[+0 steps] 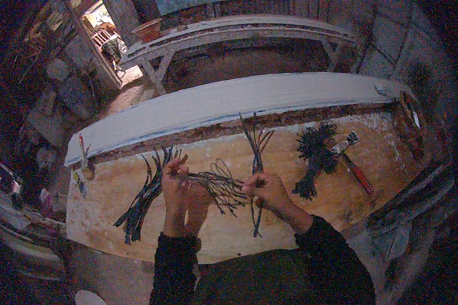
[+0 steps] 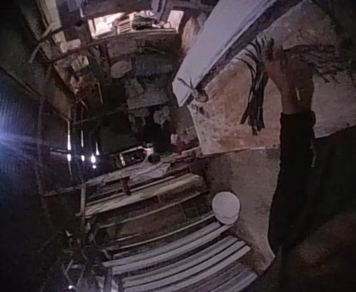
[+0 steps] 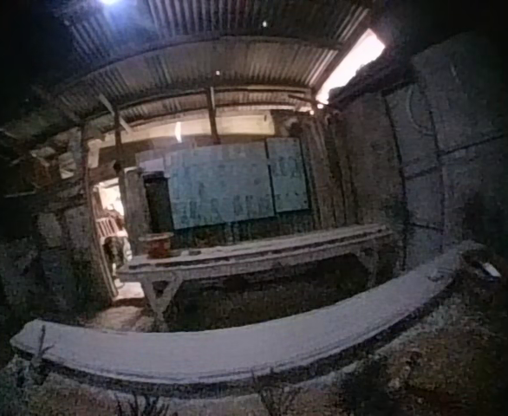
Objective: The person gathers thin black cords on a wooden workbench and ties them into small bundles using thin wire ties. The person handles the cords and ties by hand, forming knots and securing the bundles on the table.
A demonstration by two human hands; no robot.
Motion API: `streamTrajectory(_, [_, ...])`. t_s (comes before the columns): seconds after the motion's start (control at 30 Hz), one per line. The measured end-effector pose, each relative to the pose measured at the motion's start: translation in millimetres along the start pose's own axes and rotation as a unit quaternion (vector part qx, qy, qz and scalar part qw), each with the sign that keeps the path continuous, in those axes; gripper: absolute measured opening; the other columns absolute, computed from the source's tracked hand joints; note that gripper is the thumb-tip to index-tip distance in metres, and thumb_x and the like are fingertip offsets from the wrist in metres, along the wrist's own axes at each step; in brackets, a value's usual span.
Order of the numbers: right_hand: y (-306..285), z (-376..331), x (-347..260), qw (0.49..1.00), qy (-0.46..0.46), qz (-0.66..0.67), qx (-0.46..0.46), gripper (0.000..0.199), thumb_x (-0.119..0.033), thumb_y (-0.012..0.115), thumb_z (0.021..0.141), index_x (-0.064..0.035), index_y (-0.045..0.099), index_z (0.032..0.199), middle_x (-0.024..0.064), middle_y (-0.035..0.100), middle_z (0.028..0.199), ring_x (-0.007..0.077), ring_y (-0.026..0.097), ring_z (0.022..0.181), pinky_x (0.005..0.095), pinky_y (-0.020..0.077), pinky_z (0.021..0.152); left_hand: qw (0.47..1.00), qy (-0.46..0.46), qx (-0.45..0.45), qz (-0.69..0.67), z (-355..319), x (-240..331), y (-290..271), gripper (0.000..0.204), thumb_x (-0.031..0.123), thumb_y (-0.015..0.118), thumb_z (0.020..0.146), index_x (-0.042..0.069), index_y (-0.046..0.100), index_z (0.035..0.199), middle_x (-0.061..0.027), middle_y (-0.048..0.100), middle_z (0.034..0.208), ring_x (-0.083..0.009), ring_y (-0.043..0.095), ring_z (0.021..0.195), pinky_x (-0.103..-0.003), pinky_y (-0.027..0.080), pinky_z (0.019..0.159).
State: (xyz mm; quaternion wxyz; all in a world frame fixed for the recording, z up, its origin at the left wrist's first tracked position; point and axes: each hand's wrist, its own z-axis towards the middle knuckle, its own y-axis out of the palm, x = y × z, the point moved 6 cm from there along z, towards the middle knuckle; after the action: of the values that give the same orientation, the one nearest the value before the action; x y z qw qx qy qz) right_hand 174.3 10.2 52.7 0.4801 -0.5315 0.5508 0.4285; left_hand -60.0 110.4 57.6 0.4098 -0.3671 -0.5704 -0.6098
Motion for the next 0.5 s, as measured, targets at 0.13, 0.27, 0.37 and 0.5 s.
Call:
streamTrajectory(0.13, [-7.8,4.6,4.8,0.997,0.019,0.076,0.024,0.011,-0.010,0.069,0.078,-0.0054,0.059,0.082,0.0010,0.059,0.070,0.0079,0.055,0.060,0.0220,0.0447,0.057,0.990,-0.089,-0.106,-0.017,-21.4,-1.9,45.7,0.036,0.013,0.063,0.083,0.007,0.044,0.114,-0.0060,0.051,0.103,-0.0135,0.055,0.077,-0.028,0.051,0.063])
streamTrajectory(0.27, [-7.1,4.7,5.0,0.994,0.006,0.105,0.028,0.012,-0.013,0.068,0.079,-0.0060,0.059,0.083,0.0010,0.060,0.072,0.0074,0.055,0.061,0.0215,0.0446,0.055,0.932,-0.286,-0.185,-0.125,-75.7,-19.5,87.5,0.028,0.011,0.059,0.085,0.006,0.046,0.109,-0.0091,0.054,0.099,-0.0209,0.059,0.082,-0.038,0.053,0.071])
streamTrajectory(0.37, [-0.3,4.2,7.9,0.994,0.019,0.106,0.017,0.014,-0.016,0.069,0.079,-0.0064,0.059,0.083,0.0006,0.059,0.069,0.0068,0.053,0.056,0.0207,0.0415,0.047,0.919,-0.327,-0.162,-0.151,-84.2,-28.2,95.7,0.014,0.008,0.055,0.085,0.002,0.049,0.096,-0.0117,0.059,0.089,-0.0277,0.062,0.082,-0.041,0.054,0.075])
streamTrajectory(0.5, [6.8,-1.2,7.0,0.996,0.049,0.078,-0.010,0.016,-0.020,0.069,0.079,-0.0071,0.060,0.083,0.0003,0.058,0.065,0.0071,0.050,0.048,0.0208,0.0369,0.039,0.924,-0.329,-0.125,-0.149,-88.5,-21.1,99.1,0.007,0.005,0.053,0.087,0.001,0.051,0.092,-0.0124,0.060,0.087,-0.0251,0.062,0.079,-0.040,0.054,0.073])
